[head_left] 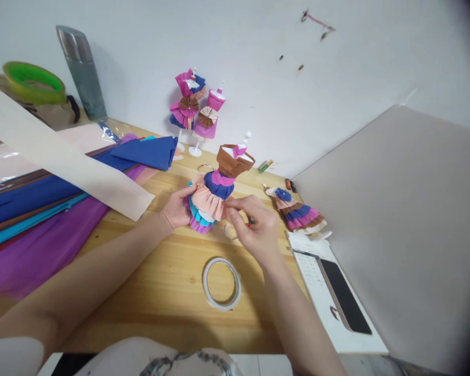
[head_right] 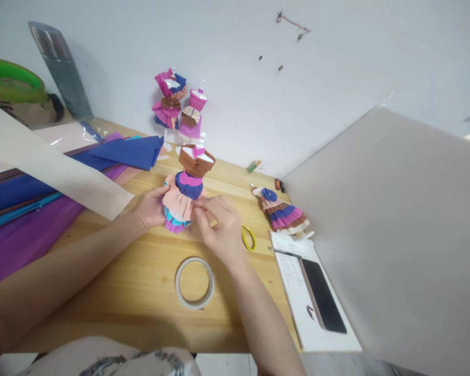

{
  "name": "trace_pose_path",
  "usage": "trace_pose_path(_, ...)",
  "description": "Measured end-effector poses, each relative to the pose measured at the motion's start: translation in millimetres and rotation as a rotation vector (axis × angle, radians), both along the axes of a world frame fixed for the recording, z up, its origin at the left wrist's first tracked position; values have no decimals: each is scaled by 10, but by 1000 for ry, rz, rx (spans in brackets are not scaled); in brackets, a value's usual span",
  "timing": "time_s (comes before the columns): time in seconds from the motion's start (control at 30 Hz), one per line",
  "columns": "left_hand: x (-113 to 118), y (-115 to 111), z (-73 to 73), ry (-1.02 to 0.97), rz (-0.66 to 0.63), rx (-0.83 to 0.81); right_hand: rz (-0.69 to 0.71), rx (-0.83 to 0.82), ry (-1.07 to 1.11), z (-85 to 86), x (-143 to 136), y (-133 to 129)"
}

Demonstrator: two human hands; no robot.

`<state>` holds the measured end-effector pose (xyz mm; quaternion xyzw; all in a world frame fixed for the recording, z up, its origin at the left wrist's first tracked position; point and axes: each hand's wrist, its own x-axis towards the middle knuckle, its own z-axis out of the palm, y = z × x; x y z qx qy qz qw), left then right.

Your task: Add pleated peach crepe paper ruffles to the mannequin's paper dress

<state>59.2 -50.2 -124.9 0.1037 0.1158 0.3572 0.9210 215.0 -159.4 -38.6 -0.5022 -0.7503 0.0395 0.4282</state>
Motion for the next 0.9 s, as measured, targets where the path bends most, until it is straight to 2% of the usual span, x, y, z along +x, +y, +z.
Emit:
trace_pose_path(0.07, -1, 4, -12, 28, 6, -10, -114, 8, 124, 59, 37, 65)
trace_pose_path(0.13, -6, 5, -17, 55, 11, -25, -129, 34, 254, 127, 91, 197)
trace_pose_path(0.2, -13, 3, -18, 69, -9, -31, -9, -59, 325, 195, 139, 376)
trace_pose_path(0.3, -16, -4, -8, 71, -43, -10, 240, -294, 388, 278, 158, 633)
trace_pose_path(0.4, -3, -14, 24, 53, -7, 10, 308, -383, 427, 322, 114, 776)
trace_pose_path(0.6, 17, 11, 42, 15, 107, 5, 212, -325, 476, 310, 33, 834)
trace_pose_path(0.77, -5, 50, -32, 12, 116, -49, 83, -171, 331, 323, -4, 918)
trace_pose_path(0.9, -11, 26, -34, 22, 176, -87, 31, -158, 305, 322, -50, 991)
